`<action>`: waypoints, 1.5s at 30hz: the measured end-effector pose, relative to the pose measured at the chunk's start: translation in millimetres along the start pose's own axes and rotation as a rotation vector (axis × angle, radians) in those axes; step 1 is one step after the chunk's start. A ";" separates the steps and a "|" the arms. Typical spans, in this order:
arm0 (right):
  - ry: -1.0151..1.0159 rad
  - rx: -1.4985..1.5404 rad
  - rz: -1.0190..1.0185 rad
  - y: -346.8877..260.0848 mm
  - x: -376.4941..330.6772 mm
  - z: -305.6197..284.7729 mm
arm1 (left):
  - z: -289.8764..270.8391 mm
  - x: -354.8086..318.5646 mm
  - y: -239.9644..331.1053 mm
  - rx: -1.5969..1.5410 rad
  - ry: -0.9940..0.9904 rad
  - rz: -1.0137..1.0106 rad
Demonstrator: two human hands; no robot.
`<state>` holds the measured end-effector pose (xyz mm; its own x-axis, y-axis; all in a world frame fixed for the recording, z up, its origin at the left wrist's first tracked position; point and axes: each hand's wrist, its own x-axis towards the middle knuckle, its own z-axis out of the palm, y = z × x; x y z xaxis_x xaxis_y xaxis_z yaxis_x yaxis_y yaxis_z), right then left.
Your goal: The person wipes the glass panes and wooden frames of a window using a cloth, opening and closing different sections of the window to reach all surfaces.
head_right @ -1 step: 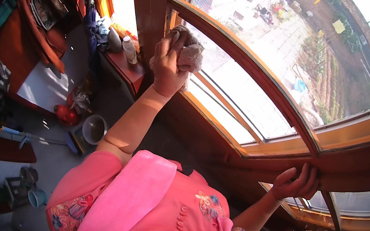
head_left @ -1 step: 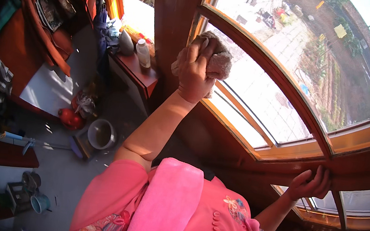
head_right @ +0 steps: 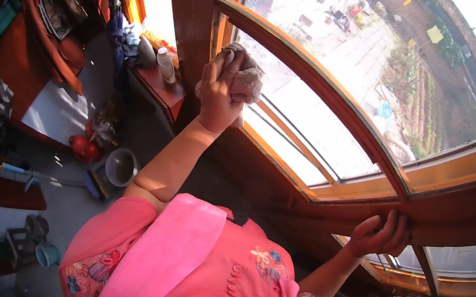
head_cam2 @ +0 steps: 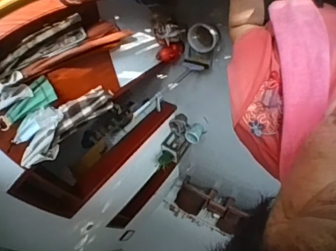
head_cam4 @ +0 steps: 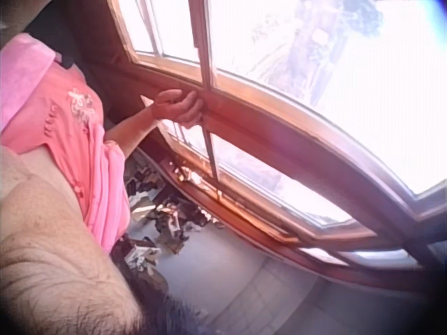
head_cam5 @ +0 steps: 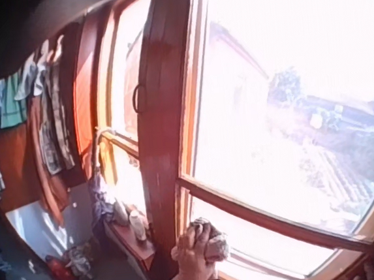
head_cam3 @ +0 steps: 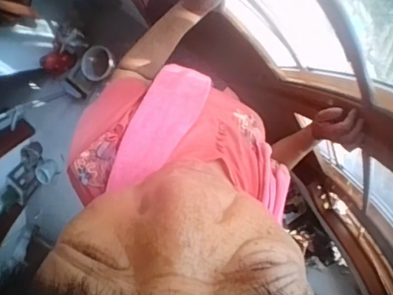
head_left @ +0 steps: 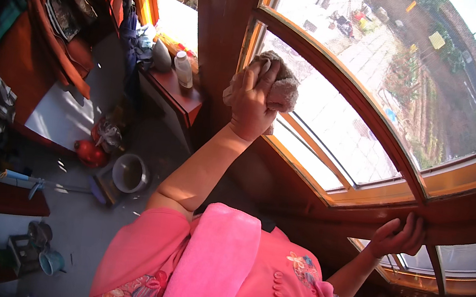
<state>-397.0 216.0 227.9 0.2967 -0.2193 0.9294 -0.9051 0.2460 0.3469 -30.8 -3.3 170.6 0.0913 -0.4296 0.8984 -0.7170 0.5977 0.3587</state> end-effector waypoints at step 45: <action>0.023 0.318 0.074 3.3 -7.2 0.3 | 36.6 -52.2 176.7 -0.188 -0.037 0.180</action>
<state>-402.2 218.1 222.2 0.2296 -0.1897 0.9546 -0.9733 -0.0476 0.2246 -187.6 99.9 177.8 -0.0535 -0.3273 0.9434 -0.5779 0.7806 0.2380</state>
